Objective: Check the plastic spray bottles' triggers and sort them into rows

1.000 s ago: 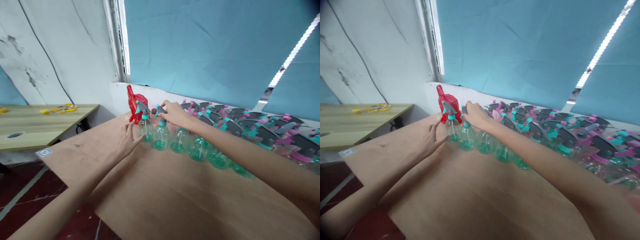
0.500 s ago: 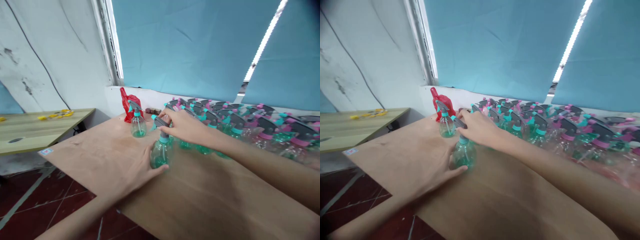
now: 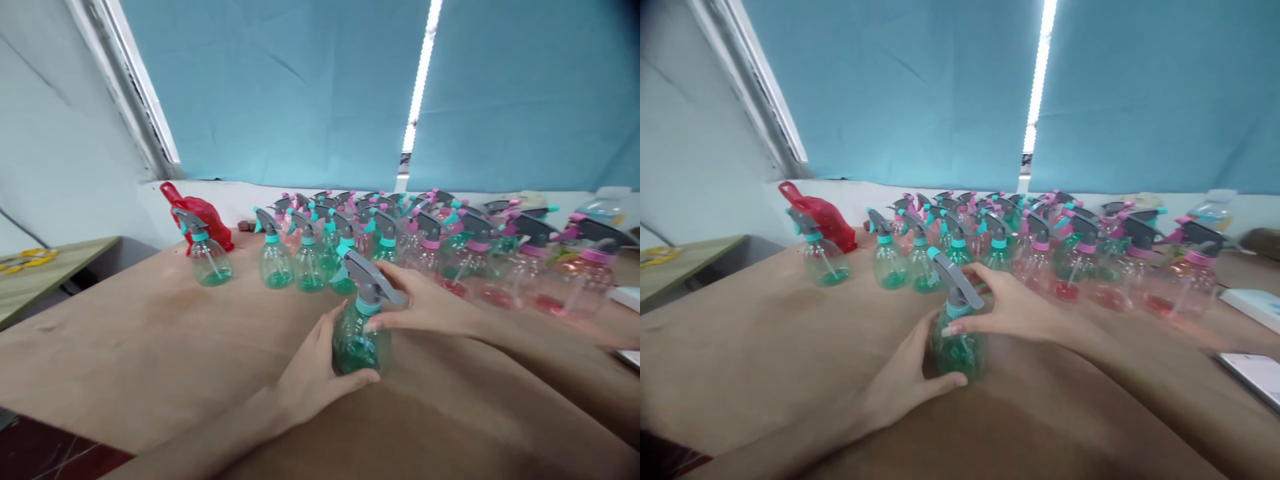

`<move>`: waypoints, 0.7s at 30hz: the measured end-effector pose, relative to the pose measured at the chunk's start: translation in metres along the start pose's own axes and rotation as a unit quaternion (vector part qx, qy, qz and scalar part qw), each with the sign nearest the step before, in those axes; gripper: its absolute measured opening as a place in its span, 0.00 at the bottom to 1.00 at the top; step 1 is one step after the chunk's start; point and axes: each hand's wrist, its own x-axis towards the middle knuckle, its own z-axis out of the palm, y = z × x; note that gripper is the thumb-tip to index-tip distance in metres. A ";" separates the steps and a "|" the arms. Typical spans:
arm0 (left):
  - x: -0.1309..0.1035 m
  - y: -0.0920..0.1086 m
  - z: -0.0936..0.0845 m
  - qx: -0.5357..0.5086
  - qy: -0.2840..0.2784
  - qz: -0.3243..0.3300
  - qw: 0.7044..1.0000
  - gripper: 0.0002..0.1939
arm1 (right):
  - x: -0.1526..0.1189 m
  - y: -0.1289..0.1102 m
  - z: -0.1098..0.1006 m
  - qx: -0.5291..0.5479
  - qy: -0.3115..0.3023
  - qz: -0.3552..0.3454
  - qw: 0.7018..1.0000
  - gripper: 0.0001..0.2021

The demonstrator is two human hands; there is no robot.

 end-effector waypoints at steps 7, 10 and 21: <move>0.036 0.016 0.040 -0.026 -0.043 0.039 0.998 0.46 | -0.020 0.013 -0.004 0.086 0.124 0.003 0.989 0.18; 0.048 0.020 0.051 -0.037 -0.049 0.053 0.997 0.45 | -0.024 0.017 -0.009 0.125 0.149 0.014 0.981 0.14; 0.069 0.017 0.065 0.094 -0.086 0.077 0.989 0.50 | -0.036 0.042 -0.021 0.100 0.224 0.031 0.969 0.08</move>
